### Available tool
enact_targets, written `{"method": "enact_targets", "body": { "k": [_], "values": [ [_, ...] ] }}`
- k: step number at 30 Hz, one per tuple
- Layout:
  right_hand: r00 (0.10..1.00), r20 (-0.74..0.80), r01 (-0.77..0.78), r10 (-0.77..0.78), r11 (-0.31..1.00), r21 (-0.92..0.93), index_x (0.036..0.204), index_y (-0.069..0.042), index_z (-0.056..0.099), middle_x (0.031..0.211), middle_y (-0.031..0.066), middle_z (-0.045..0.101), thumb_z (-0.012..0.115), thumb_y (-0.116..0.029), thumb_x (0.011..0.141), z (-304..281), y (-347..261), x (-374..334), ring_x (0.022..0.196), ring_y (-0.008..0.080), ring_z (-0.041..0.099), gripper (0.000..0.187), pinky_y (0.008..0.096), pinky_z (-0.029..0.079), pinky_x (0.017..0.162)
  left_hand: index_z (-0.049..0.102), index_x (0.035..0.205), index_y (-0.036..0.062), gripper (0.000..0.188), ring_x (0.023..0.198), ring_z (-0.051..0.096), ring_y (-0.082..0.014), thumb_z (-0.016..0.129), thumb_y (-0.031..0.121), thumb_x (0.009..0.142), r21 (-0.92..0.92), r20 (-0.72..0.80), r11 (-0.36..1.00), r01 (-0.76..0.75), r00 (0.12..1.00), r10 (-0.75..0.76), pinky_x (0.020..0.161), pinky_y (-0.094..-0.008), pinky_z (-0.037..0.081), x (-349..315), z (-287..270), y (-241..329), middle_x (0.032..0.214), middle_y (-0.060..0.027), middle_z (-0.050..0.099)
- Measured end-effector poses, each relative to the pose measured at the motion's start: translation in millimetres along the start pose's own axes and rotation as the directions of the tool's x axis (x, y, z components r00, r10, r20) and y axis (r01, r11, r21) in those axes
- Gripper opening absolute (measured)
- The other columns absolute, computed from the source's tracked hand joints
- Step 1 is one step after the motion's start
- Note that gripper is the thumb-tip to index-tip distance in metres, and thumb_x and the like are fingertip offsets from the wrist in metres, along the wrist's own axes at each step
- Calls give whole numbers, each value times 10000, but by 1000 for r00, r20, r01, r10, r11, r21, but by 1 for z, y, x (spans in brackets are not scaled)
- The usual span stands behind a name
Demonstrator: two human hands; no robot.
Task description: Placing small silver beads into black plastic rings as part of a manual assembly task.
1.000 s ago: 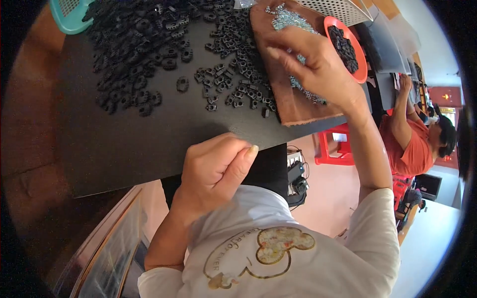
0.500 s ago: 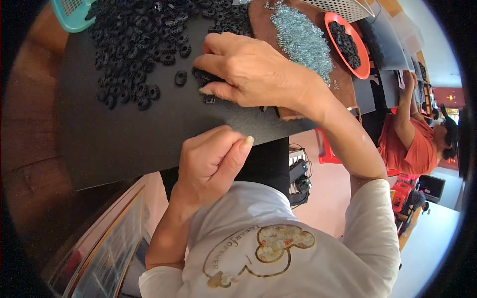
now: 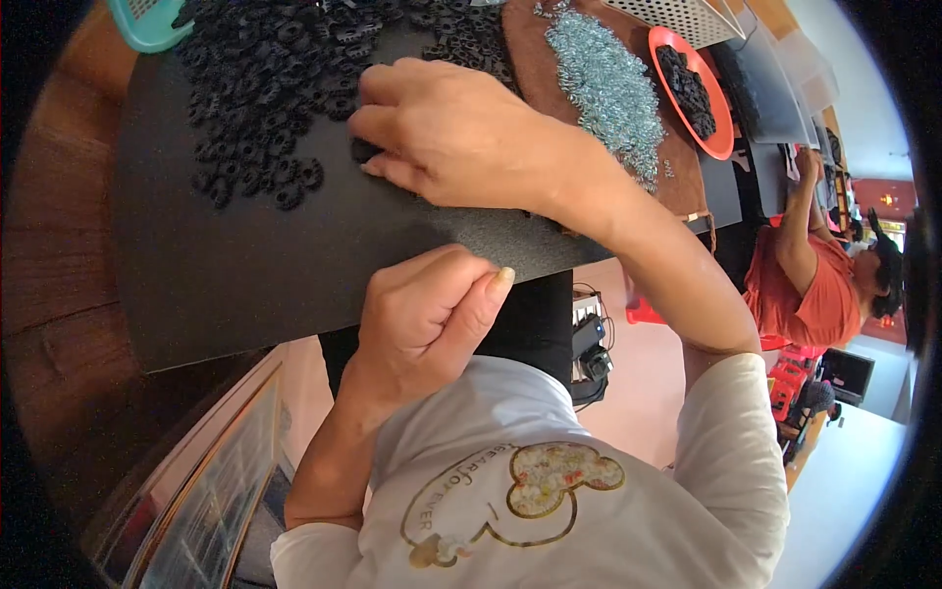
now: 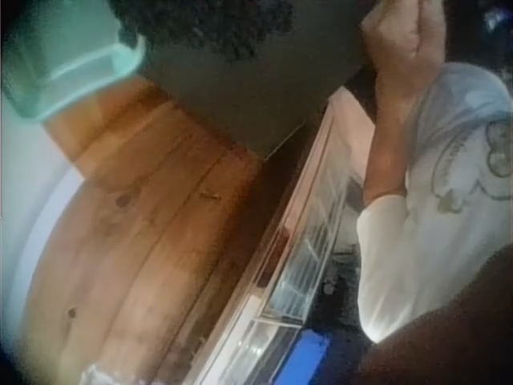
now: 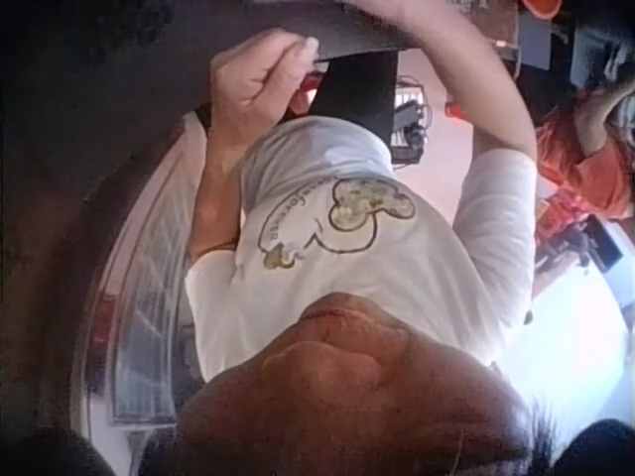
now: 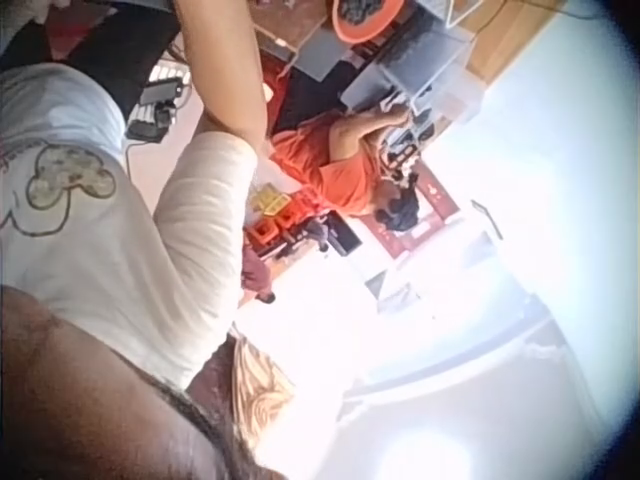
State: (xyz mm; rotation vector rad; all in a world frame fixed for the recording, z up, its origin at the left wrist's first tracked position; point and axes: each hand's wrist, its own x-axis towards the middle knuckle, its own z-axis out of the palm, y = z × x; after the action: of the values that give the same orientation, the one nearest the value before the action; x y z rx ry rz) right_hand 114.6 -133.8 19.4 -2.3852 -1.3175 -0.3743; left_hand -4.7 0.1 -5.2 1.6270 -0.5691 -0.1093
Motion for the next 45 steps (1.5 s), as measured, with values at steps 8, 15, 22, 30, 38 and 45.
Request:
{"method": "enact_targets", "body": {
  "k": [8, 15, 22, 30, 38, 45],
  "values": [
    [993, 115, -22, 20, 1000, 10, 845, -12, 638, 871, 156, 594, 634, -144, 741, 3, -7, 10, 864, 354, 612, 168, 443, 521, 722, 569, 767, -14, 150, 509, 502, -229, 610, 58, 892, -81, -57, 997, 9, 998, -13, 496, -332, 397, 1, 1, 2, 610, -100, 506],
    [991, -104, -61, 84, 975, 215, 999, 18, 597, 846, 164, 542, 634, -114, 727, -28, -13, -21, 831, 356, 587, 305, 431, 494, 732, 600, 825, -6, 167, 560, 547, -112, 575, 114, 938, -265, -123, 951, 160, 972, -198, 529, -252, 444, -3, -1, 6, 694, -63, 615],
    [975, -213, -18, 68, 973, 229, 1150, 27, 558, 908, 149, 592, 694, -99, 746, -48, -34, -46, 790, 297, 613, 444, 374, 512, 675, 529, 1094, 7, 274, 700, 566, -74, 609, 226, 950, -642, -253, 762, 77, 918, -305, 664, -214, 459, 3, -1, -3, 856, -45, 622],
    [967, -247, -27, 58, 992, 126, 1064, 9, 595, 933, 107, 554, 611, -141, 716, -34, -59, -59, 759, 263, 595, 379, 353, 497, 632, 540, 1219, -19, 313, 971, 628, -134, 544, 163, 964, -662, -256, 749, 37, 927, -273, 834, -276, 509, -5, -2, -11, 1109, -76, 635],
    [977, -208, -1, 39, 984, 180, 1129, 2, 610, 1110, 123, 603, 666, -71, 700, -47, -65, -82, 817, 268, 634, 438, 362, 518, 654, 571, 1035, -16, 216, 639, 563, -99, 511, 186, 991, -649, -282, 759, 47, 912, -297, 585, -219, 449, 0, 1, -4, 846, -77, 650],
    [930, -195, -358, 312, 889, -284, 889, -35, 642, 795, 183, 620, 612, -137, 825, -101, 55, -97, 762, 394, 611, 124, 473, 495, 676, 594, 992, -7, 209, 603, 540, -95, 510, 184, 985, -526, -217, 847, 81, 950, -226, 550, -224, 424, 1, 3, -2, 832, -89, 652]
  ]
}}
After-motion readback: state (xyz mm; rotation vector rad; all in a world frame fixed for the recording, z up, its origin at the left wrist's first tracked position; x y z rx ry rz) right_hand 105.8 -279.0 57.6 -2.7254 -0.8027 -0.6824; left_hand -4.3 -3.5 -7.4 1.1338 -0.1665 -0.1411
